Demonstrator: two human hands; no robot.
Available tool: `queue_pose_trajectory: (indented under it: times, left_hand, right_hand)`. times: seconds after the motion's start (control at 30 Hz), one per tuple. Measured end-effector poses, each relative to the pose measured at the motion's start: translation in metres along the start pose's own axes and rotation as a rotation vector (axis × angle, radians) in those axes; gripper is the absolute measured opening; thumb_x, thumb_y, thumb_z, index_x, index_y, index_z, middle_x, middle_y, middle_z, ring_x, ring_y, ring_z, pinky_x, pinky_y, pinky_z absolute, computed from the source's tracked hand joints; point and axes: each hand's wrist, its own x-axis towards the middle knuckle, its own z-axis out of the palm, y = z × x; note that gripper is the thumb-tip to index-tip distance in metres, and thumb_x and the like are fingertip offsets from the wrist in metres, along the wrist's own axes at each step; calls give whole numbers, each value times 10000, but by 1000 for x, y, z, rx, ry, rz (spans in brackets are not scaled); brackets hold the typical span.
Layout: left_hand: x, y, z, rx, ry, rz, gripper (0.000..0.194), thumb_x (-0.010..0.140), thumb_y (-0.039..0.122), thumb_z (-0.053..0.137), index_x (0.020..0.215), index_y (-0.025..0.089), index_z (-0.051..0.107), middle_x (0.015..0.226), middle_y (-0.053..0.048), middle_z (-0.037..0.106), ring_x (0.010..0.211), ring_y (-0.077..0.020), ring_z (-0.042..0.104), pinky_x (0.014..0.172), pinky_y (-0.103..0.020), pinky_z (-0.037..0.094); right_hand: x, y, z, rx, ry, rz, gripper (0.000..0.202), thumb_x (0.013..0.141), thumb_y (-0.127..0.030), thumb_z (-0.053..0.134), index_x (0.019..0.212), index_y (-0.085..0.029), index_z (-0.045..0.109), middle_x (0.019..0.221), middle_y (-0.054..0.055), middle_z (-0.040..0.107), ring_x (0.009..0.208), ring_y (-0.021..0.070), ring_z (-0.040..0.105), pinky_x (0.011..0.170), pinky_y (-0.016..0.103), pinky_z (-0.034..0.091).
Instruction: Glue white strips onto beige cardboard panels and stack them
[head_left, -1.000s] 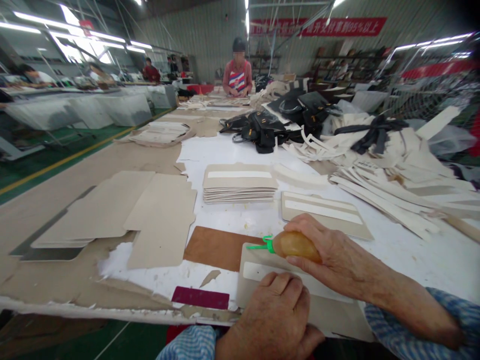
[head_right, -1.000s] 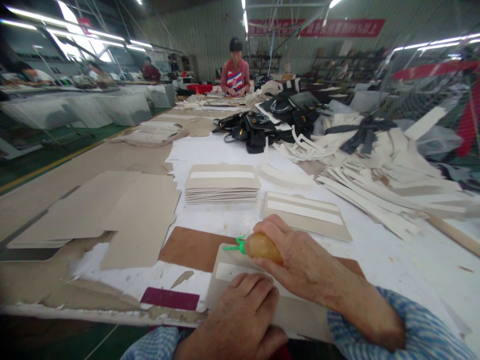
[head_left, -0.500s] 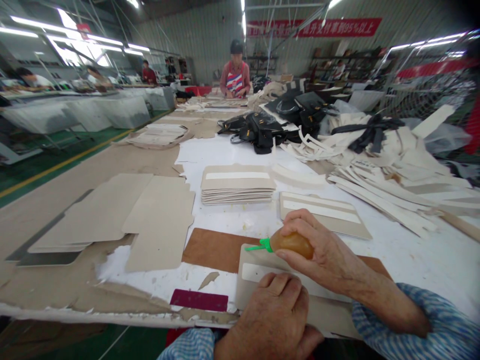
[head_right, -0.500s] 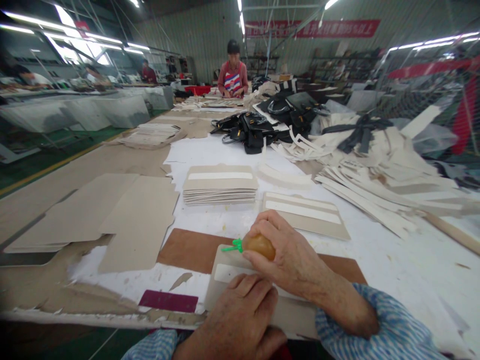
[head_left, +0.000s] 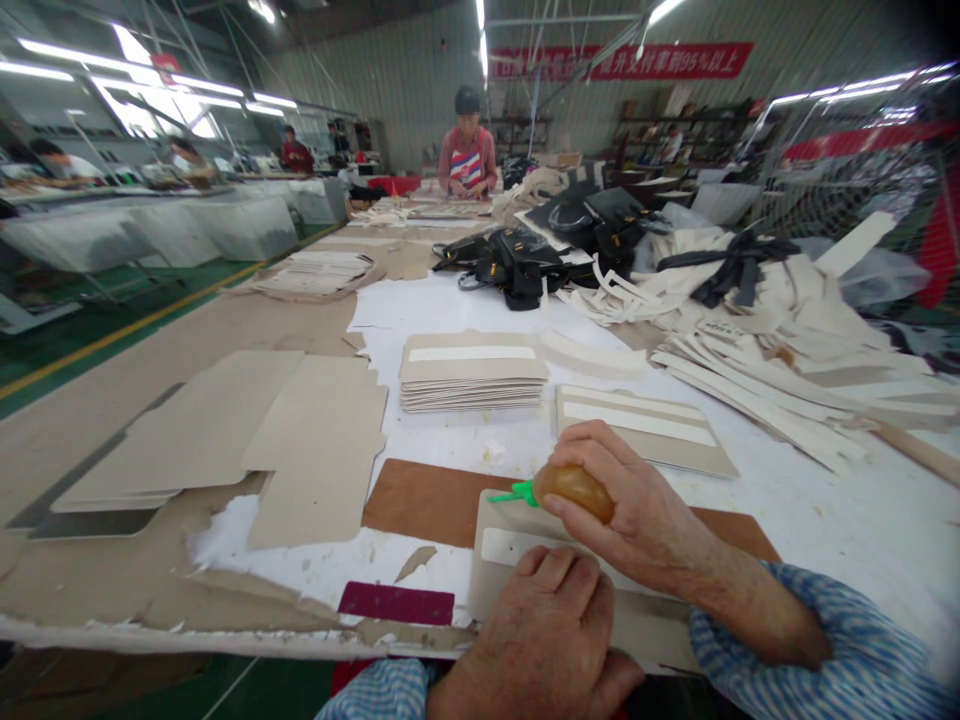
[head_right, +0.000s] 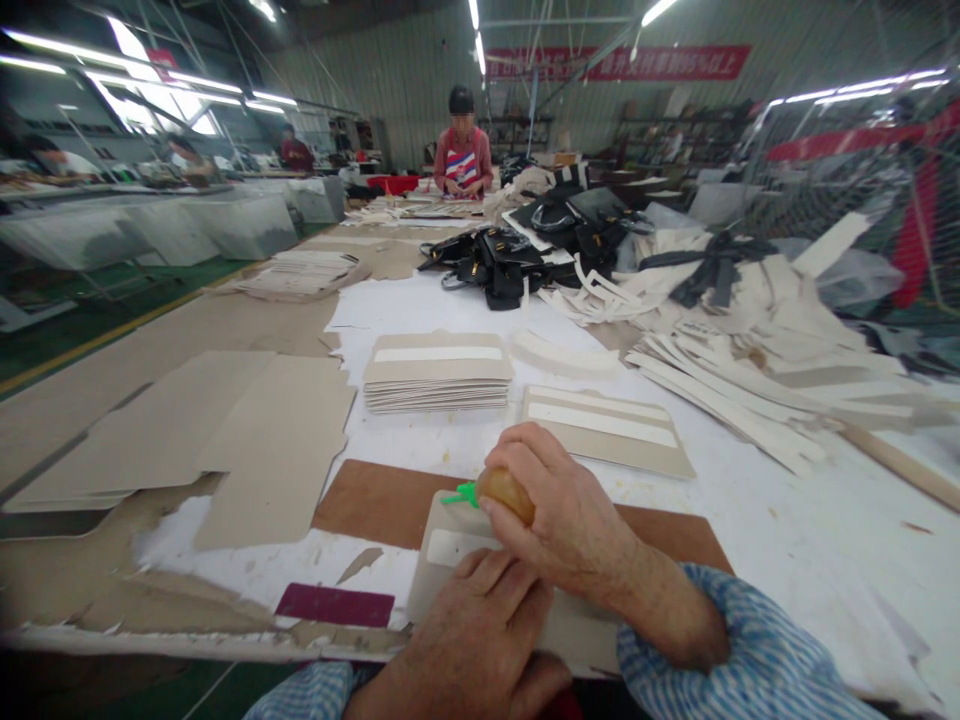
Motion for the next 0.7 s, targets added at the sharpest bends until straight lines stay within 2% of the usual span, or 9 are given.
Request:
queue_pose_trajectory:
  times: [0.4,0.7]
  left_hand:
    - [-1,0,1,1,6,3,543,1062,580,476,1360,141,591,1341,-98,663,1217,-291,584,1048,-435,474]
    - [0,1,-1,-10,-27,-14,455,1051,542,521,1249,146,626,1229,-78,679,1159,-275,595,1033,-427,481]
  right_hand:
    - [10,-4,-6,24,-51,-33,168,929,-133,599,1044,-231,526,1060,93,612,975,253,606,841,418,552]
    - [16,-6,-14,-2,-74,-51,138,918,-122,582,980,-227,518,1009,90,624,940,253,593,809,401,530]
